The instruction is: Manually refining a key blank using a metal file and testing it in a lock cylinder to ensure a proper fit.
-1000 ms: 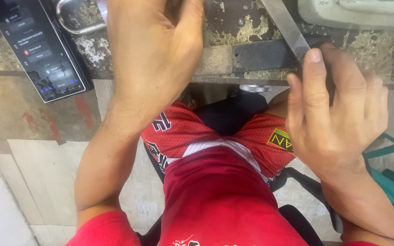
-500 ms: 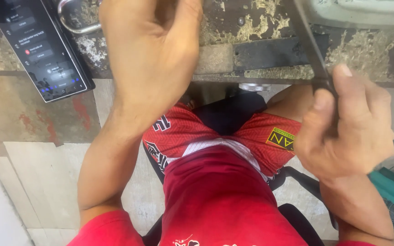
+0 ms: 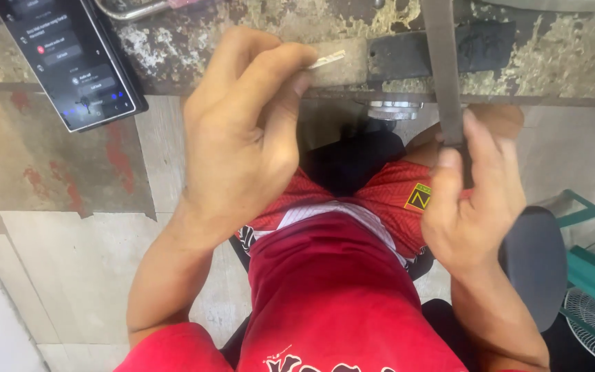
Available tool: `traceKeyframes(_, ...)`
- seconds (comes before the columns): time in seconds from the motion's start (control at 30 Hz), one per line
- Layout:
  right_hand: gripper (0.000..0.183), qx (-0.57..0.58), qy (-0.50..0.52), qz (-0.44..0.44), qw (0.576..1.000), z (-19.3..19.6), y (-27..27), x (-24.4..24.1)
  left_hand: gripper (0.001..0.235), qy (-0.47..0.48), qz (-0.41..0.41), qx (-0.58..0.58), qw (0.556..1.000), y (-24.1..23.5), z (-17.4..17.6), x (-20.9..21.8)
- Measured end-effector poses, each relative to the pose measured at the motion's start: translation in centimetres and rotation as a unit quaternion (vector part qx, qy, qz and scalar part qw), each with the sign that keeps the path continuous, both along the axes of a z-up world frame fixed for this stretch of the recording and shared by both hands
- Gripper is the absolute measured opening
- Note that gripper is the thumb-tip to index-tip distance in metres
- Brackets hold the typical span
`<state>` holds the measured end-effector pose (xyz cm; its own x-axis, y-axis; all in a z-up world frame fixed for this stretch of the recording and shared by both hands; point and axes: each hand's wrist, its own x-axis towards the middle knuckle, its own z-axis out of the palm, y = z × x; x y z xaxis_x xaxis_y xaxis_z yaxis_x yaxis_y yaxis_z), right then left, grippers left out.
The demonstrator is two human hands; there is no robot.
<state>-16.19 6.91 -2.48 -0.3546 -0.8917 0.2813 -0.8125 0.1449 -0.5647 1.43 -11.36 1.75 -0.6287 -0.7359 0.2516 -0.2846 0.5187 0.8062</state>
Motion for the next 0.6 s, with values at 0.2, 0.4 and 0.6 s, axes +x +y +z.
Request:
traceKeyframes(0.2, 0.026, -0.005, -0.008, -0.016, 1.0, 0.9, -1.1, 2.0, 0.018, -0.008, 0.011, -0.041, 0.999, 1.0, -1.1, 0.6)
traceKeyframes(0.4, 0.025, -0.013, -0.101, 0.018, 0.995, 0.6, -1.4, 3.7, 0.013, 0.017, 0.0, -0.024, 1.0, 0.6, -1.2, 0.5)
traceKeyframes(0.6, 0.04, 0.013, 0.029, 0.018, 0.999, -0.7, -0.6, 3.6, 0.005, -0.027, -0.006, -0.031, 0.999, 0.6, -1.2, 0.2)
